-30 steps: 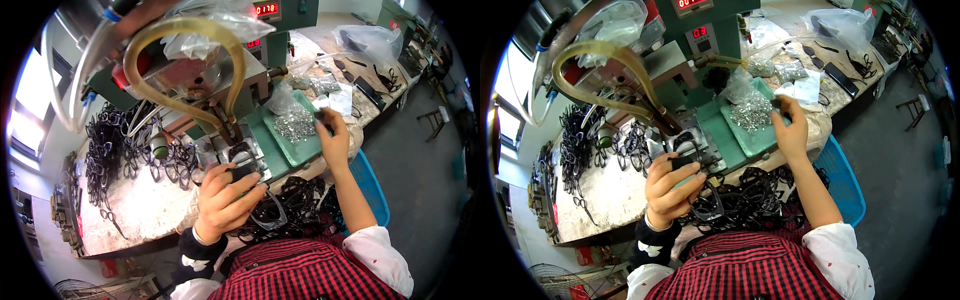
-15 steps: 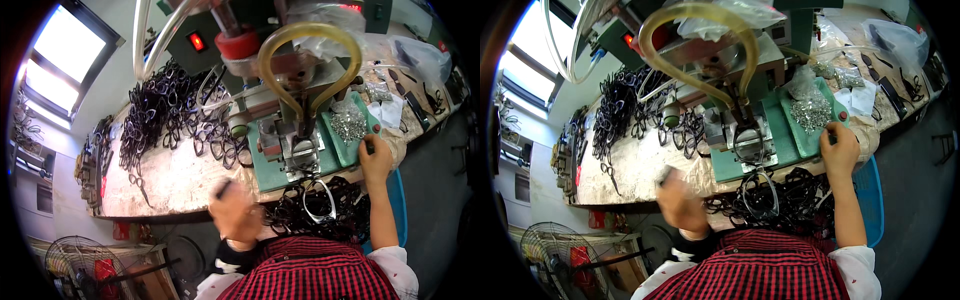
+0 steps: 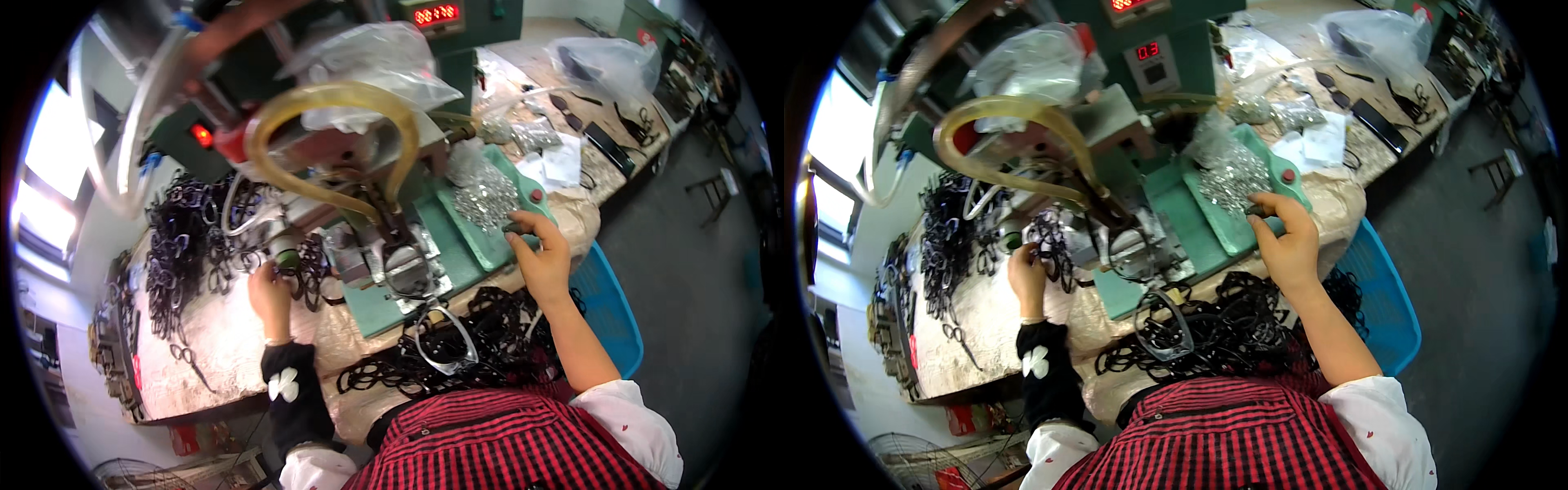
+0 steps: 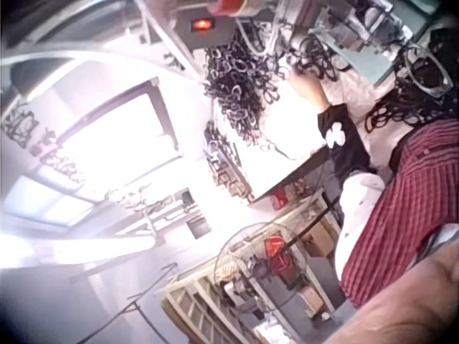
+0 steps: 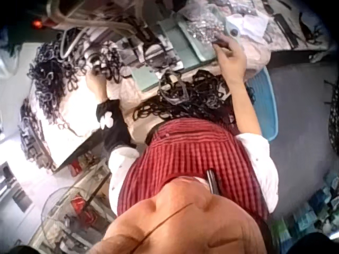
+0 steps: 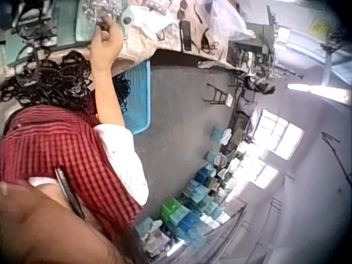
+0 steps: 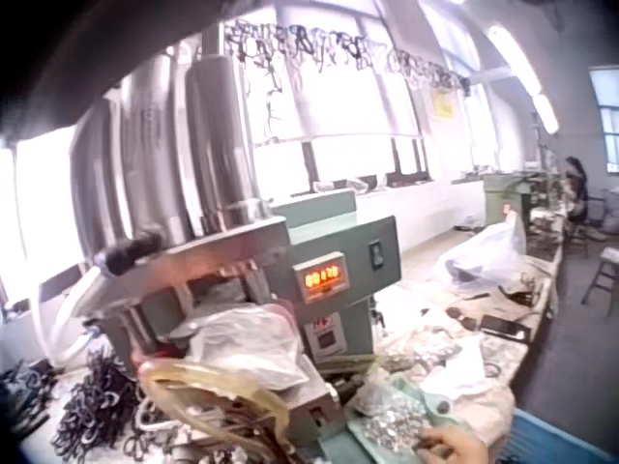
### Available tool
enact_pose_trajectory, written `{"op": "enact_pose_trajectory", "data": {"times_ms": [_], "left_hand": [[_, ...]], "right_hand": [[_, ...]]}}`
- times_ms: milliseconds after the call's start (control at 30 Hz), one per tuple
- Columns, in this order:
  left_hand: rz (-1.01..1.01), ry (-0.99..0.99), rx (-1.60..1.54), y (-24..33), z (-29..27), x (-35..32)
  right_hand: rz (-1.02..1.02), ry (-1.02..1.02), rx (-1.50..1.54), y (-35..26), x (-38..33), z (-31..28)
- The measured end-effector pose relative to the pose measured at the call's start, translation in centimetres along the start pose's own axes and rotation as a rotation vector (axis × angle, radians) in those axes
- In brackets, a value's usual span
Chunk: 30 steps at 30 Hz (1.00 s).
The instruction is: The person assembles spectacles by placing frames into a machine, inserting screws, and operating a lever to secure the components. The person repeatedly handles frames and screws, moving finished units aside.
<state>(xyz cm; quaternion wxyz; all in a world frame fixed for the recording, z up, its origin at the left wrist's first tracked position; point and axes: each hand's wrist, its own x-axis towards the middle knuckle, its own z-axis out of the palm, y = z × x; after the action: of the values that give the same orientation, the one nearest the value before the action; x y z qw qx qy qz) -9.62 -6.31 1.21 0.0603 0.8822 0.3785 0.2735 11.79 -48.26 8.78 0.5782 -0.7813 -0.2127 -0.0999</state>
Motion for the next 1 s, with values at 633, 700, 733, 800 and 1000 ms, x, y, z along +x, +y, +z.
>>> {"op": "enact_pose_trajectory", "data": {"times_ms": [633,700,733,800,1000], "left_hand": [[-0.504,-0.012,-1.646,8.7,-6.1,-5.7],[-0.533,0.046,-1.64,8.6,-5.7,-7.3],[-0.541,0.092,-1.638,9.0,-6.0,-7.6],[-0.363,0.118,-1.692,10.6,-7.7,-6.9],[0.645,0.301,-1.057,21.0,-17.3,-1.7]], "right_hand": [[0.161,-0.278,0.59,-9.1,2.6,6.6],[0.147,-0.264,0.599,-8.9,1.8,6.7],[0.124,-0.255,0.608,-9.1,1.8,6.7],[0.172,-0.268,0.678,-9.2,1.6,6.8],[0.246,-0.305,0.853,-10.7,1.3,7.1]]}}
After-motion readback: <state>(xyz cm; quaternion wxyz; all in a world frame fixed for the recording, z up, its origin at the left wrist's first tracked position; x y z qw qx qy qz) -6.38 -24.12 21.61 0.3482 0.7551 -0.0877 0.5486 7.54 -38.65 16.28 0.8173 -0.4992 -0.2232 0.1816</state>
